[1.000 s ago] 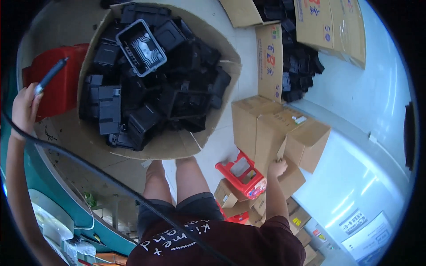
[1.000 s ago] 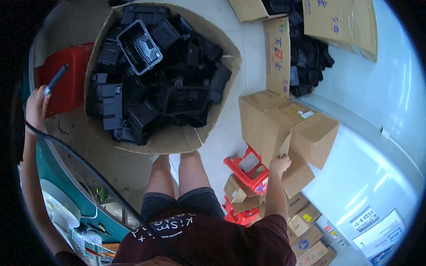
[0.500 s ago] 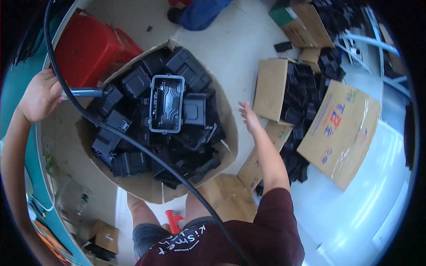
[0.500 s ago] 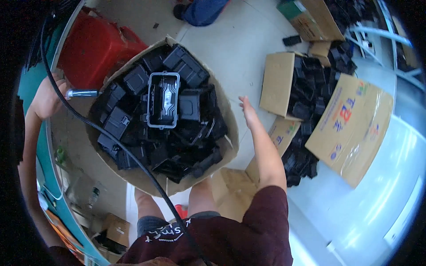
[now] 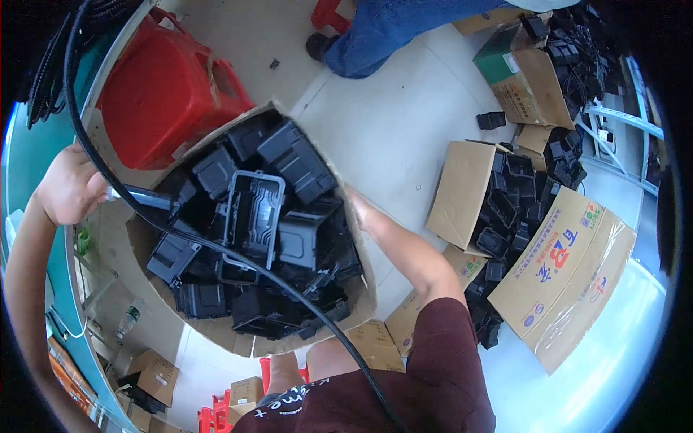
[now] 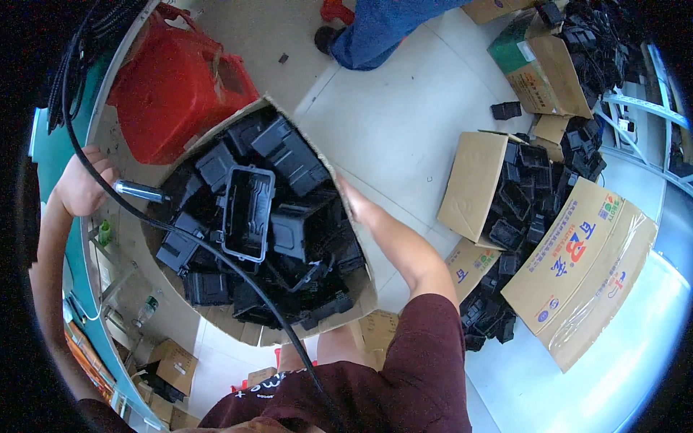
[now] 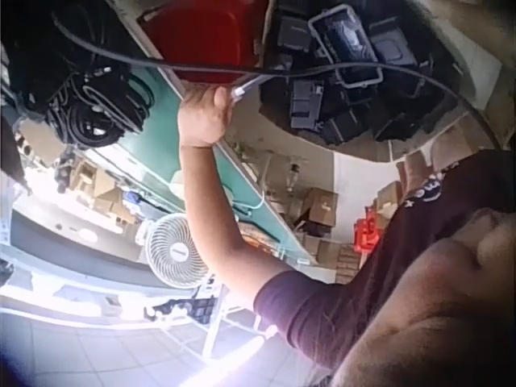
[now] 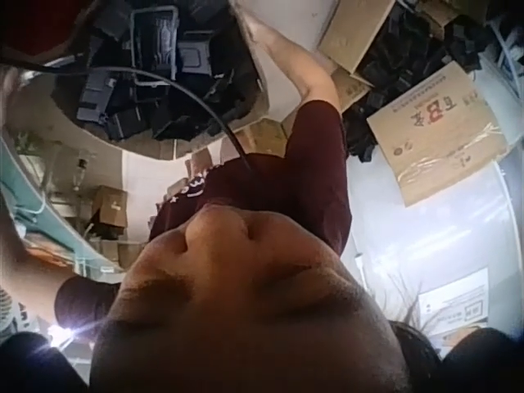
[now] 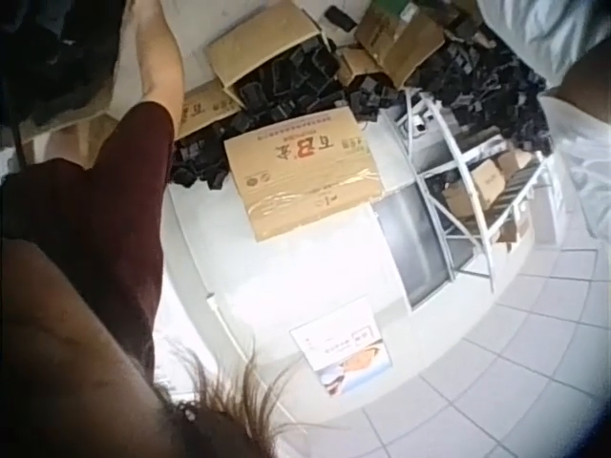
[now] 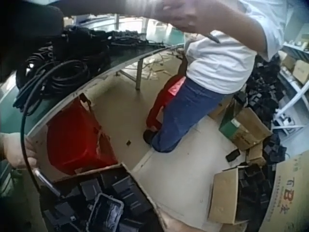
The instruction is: The person organizes cables and assembles components by hand at a factory assembly line workstation.
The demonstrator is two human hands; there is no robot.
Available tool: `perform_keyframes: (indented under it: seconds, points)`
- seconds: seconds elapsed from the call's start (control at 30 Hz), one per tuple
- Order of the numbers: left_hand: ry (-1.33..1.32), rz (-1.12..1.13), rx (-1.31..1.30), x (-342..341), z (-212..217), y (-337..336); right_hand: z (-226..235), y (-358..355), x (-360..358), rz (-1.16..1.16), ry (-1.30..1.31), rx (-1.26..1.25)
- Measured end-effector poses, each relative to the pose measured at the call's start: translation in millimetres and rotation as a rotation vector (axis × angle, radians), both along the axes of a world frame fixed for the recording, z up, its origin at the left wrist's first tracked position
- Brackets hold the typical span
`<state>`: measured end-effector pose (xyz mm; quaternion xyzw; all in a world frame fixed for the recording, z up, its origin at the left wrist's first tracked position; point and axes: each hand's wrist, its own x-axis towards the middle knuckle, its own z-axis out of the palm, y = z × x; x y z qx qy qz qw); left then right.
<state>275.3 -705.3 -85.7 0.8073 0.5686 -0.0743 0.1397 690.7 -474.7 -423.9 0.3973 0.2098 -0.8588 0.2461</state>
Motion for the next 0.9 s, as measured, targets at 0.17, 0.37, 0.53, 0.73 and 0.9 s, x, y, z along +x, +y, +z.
perform_keyframes:
  seconds: [0.17, 0.37, 0.53, 0.73, 0.9]
  points:
    - [-0.044, -0.006, 0.018, -1, -3, 11, -6, -49, -17, -0.055, 0.003, -0.142]
    - [-0.073, -0.007, 0.041, -2, -3, -2, 11, -180, -39, 0.06, -0.006, 0.305]
    - [-0.11, -0.008, 0.06, 5, -6, 22, -33, -281, -51, 0.198, -0.041, 0.546]
    - [-0.046, 0.03, -0.001, 4, 16, 12, 36, -372, -116, 0.525, -0.076, 0.532]
    - [-0.071, 0.06, -0.058, 5, 11, 27, -32, -316, -89, 0.545, 0.253, -0.109]
